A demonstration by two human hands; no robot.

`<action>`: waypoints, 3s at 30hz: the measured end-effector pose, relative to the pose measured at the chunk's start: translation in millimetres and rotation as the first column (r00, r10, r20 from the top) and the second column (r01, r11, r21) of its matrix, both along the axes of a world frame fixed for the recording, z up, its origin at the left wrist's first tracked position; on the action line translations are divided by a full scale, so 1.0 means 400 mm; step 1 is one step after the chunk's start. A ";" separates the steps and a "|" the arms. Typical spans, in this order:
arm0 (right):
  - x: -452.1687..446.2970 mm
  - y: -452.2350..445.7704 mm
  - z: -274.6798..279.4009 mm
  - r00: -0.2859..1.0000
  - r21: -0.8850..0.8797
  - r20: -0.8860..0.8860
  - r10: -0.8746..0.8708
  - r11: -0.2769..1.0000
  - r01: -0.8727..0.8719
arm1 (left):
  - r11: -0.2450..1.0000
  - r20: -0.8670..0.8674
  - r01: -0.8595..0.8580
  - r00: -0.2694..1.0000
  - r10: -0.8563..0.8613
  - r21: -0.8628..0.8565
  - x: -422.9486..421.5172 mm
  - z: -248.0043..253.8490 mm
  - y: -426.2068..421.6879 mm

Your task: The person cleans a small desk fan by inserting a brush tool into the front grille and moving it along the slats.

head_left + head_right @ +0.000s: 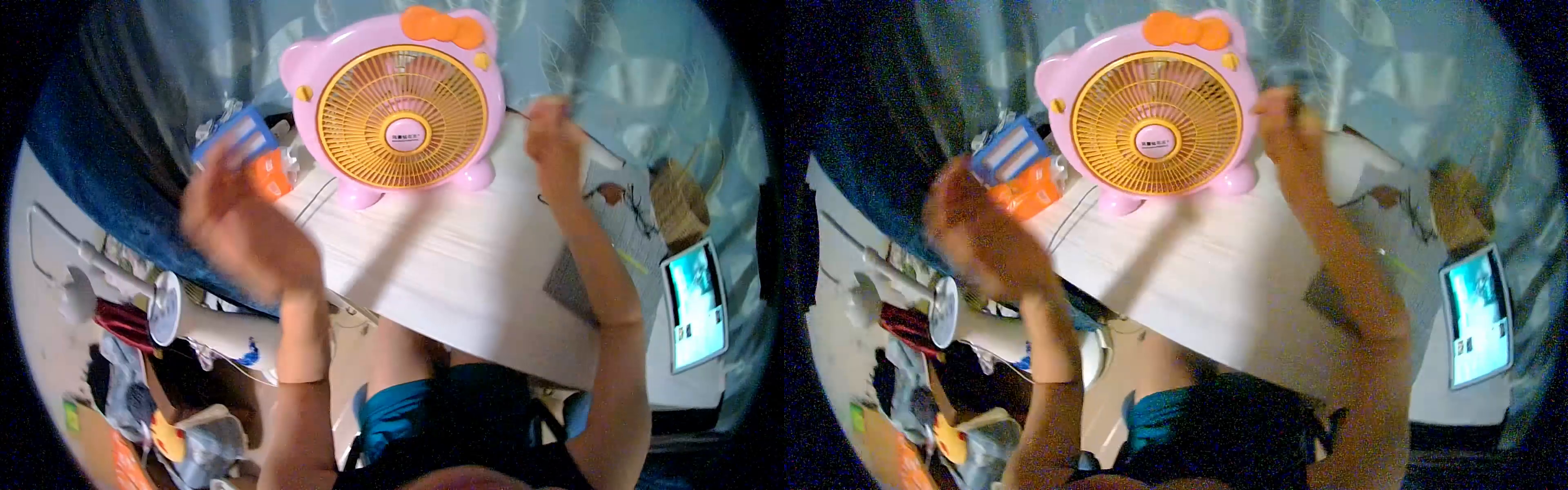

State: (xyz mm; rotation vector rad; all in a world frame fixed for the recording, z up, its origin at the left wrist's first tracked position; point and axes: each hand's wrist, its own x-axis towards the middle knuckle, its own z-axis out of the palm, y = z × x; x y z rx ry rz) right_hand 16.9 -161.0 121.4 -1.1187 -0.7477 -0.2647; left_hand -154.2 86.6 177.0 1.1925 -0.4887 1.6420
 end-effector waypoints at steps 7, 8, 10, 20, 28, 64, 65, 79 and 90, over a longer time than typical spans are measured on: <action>0.169 0.065 -0.213 0.752 -0.359 0.399 -0.525 0.665 0.655 | 0.744 -0.234 -0.485 0.742 0.629 0.460 0.321 -0.246 0.020; 0.158 0.065 -0.229 0.780 -0.425 0.382 -0.495 0.655 0.625 | 0.752 -0.236 -0.456 0.757 0.609 0.477 0.345 -0.258 0.014; 0.121 0.076 -0.226 0.829 -0.544 0.353 -0.434 0.626 0.559 | 0.744 -0.271 -0.426 0.742 0.613 0.515 0.339 -0.309 0.008; 0.112 0.079 -0.280 0.852 -0.704 0.492 -0.181 0.493 0.511 | 0.695 -0.329 -0.376 0.678 0.657 0.613 0.348 -0.332 0.033; 0.102 0.135 -0.255 0.883 -0.450 0.281 -0.377 0.761 0.468 | 0.721 -0.344 -0.355 0.698 0.628 0.596 0.346 -0.346 0.031; 0.085 0.134 -0.314 0.888 -0.522 0.393 -0.237 0.737 0.428 | 0.743 -0.344 -0.357 0.717 0.607 0.566 0.335 -0.356 0.016; 0.076 0.132 -0.322 0.890 -0.609 0.433 -0.144 0.681 0.407 | 0.743 -0.347 -0.376 0.707 0.616 0.553 0.344 -0.352 0.015; 0.075 0.136 -0.328 0.809 -0.584 0.578 -0.104 0.640 0.499 | 0.615 -0.255 -0.494 0.613 0.748 0.615 0.331 -0.360 0.055; 0.046 0.127 -0.288 0.861 -0.648 0.497 -0.107 0.614 0.450 | 0.707 -0.328 -0.366 0.694 0.641 0.605 0.338 -0.347 0.044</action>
